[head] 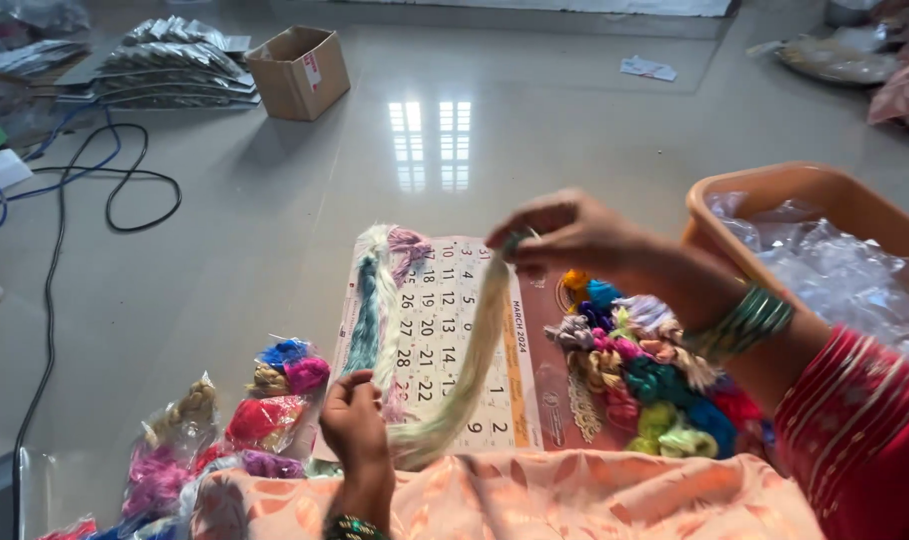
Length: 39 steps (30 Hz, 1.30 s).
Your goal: The person sits on the floor and twists loose yarn strands into tight twisted skeins. They twist a green bundle, fold and twist it into a compact hank, then repeat the same twisting and folding process with a pink bundle, setting finished skeins aside.
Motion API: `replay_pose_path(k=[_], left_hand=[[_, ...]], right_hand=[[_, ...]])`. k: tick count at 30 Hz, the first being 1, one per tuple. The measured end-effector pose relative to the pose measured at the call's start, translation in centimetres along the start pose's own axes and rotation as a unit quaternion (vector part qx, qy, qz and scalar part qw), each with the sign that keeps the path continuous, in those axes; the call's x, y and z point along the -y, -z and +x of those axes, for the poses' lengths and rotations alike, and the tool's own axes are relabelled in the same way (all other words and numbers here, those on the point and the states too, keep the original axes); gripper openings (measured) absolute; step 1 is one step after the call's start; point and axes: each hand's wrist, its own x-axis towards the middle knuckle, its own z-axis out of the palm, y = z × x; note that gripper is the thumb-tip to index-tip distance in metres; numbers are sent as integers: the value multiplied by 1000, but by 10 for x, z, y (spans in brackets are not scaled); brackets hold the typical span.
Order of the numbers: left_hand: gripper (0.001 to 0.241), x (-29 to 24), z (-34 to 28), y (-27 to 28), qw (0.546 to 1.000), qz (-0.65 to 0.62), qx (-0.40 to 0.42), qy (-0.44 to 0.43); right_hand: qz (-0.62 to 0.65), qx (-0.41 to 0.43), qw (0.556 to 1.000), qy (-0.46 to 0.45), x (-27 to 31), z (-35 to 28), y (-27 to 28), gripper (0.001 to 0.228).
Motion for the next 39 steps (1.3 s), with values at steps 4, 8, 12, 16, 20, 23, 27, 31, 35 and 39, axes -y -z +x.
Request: replay_pose_path(k=[4, 8, 12, 16, 20, 23, 27, 31, 35, 39], left_hand=[[14, -10, -3, 8, 999, 34, -33, -17], [15, -6, -7, 9, 999, 42, -15, 9], [16, 9, 3, 5, 997, 74, 8, 3], [15, 17, 5, 2, 998, 63, 26, 16], [16, 5, -1, 1, 997, 35, 65, 30], [16, -33, -11, -3, 997, 8, 79, -5], [32, -116, -47, -14, 975, -9, 211, -67], [87, -196, -119, -66, 903, 91, 382, -175], [74, -181, -150, -119, 840, 83, 374, -385], [32, -137, -150, -137, 886, 150, 233, -371]], right_hand=[[-65, 71, 995, -9, 90, -23, 1, 31], [-298, 113, 946, -53, 131, -41, 1, 26], [-292, 204, 933, -60, 149, -59, -5, 24], [-529, 91, 842, -55, 144, -69, -7, 21], [-482, 127, 864, -68, 139, -77, -2, 25], [-491, 103, 864, -45, 141, -83, -1, 29], [-476, 49, 875, -70, 144, -92, -8, 27], [-439, 91, 894, 17, 136, -96, -22, 48], [-425, 83, 900, 52, 128, -96, -35, 38], [-433, -10, 901, 27, 124, -106, -19, 25]])
